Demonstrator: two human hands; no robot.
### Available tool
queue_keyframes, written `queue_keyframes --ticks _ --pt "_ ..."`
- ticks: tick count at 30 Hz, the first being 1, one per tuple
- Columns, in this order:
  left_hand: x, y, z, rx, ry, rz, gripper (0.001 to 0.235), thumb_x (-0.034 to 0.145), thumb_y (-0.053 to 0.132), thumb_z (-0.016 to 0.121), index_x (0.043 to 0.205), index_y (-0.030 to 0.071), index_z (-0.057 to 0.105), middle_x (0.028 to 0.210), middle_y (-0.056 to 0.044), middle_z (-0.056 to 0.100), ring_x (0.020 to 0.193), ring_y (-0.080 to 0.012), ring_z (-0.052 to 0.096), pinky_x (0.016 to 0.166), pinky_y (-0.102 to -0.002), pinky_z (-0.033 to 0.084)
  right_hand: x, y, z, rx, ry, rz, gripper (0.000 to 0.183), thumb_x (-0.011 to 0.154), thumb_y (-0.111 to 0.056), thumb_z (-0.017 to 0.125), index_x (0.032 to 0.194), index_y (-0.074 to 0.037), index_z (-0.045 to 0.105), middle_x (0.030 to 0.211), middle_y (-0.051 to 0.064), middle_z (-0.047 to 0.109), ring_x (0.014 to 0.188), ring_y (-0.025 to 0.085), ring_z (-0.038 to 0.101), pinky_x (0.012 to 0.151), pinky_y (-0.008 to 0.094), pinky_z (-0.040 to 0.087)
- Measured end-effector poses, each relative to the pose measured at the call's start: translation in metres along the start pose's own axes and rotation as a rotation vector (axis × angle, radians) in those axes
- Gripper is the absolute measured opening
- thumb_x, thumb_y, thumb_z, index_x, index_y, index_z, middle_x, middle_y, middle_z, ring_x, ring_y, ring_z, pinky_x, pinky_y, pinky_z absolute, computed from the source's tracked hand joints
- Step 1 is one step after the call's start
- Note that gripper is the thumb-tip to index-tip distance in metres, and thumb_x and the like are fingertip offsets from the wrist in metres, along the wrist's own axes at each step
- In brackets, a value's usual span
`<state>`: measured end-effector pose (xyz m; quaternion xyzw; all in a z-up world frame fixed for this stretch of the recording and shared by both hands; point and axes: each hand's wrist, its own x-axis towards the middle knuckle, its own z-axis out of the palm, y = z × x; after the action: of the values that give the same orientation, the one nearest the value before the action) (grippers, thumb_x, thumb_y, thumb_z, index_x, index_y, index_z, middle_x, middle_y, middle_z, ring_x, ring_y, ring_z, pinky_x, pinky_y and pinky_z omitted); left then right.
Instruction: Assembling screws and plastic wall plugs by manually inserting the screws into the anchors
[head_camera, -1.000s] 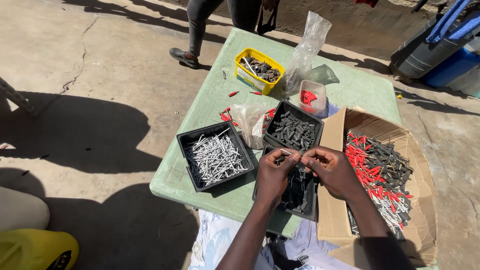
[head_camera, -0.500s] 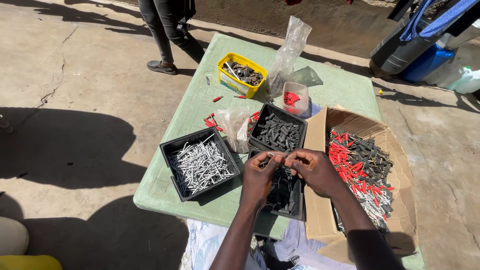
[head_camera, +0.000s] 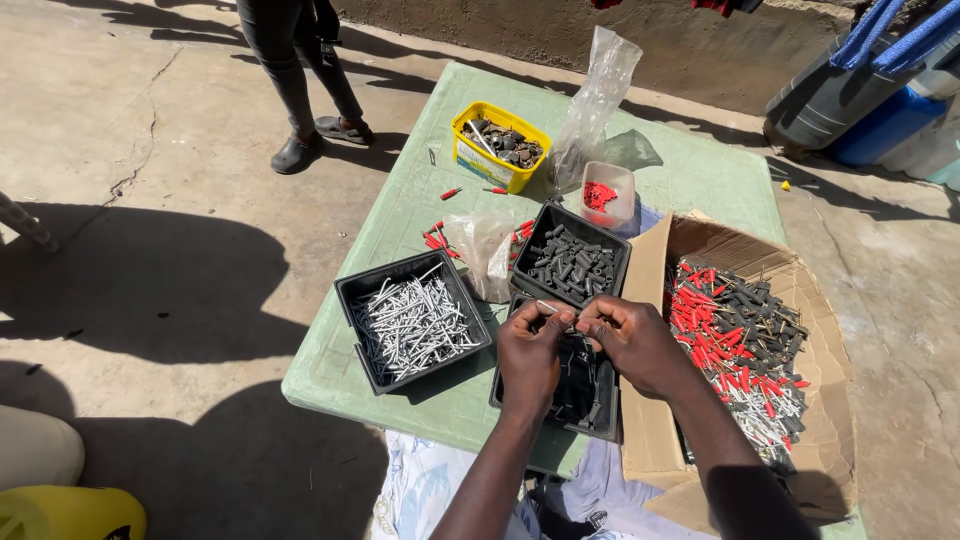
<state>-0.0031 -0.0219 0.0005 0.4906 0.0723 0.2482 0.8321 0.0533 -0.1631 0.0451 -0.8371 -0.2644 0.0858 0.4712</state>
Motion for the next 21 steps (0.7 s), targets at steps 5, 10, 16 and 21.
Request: queue_keyframes --ticks 5,10,16,21 --pt "0.0 -0.011 0.004 -0.033 -0.003 -0.03 0.013 0.088 0.008 0.081 0.081 0.0 0.073 0.081 -0.01 0.071 0.078 -0.0102 0.061 0.078 -0.029 0.053 0.001 0.003 -0.002 0.024 0.021 -0.018 0.023 0.099 -0.012 0.065 0.078 -0.008 0.073 0.054 0.006 0.062 0.052 0.012 0.047 0.052 0.026 0.042" --pt "-0.005 0.005 0.011 -0.036 -0.079 -0.073 0.011 0.084 0.005 0.084 0.087 -0.002 0.076 0.082 -0.012 0.072 0.08 -0.0104 0.062 0.084 -0.032 0.057 -0.004 0.015 -0.005 0.071 0.057 -0.002 0.023 0.099 -0.012 0.065 0.078 -0.007 0.074 0.055 0.006 0.065 0.051 0.012 0.051 0.052 0.026 0.044" --pt "-0.002 -0.005 0.006 -0.005 -0.004 -0.049 0.008 0.085 0.006 0.082 0.083 0.001 0.076 0.08 -0.009 0.069 0.081 -0.0104 0.065 0.082 -0.03 0.057 0.001 0.005 -0.001 0.017 -0.003 -0.033 0.028 0.102 -0.016 0.061 0.077 -0.008 0.07 0.054 0.009 0.062 0.049 0.015 0.045 0.051 0.03 0.042" --pt "-0.001 0.001 0.01 -0.019 0.053 -0.027 0.014 0.084 0.01 0.084 0.079 0.0 0.075 0.077 -0.01 0.069 0.074 -0.0113 0.06 0.075 -0.031 0.052 0.001 0.002 0.0 0.026 -0.013 -0.08 0.027 0.105 -0.015 0.058 0.081 -0.009 0.067 0.056 0.01 0.062 0.049 0.017 0.046 0.051 0.032 0.044"
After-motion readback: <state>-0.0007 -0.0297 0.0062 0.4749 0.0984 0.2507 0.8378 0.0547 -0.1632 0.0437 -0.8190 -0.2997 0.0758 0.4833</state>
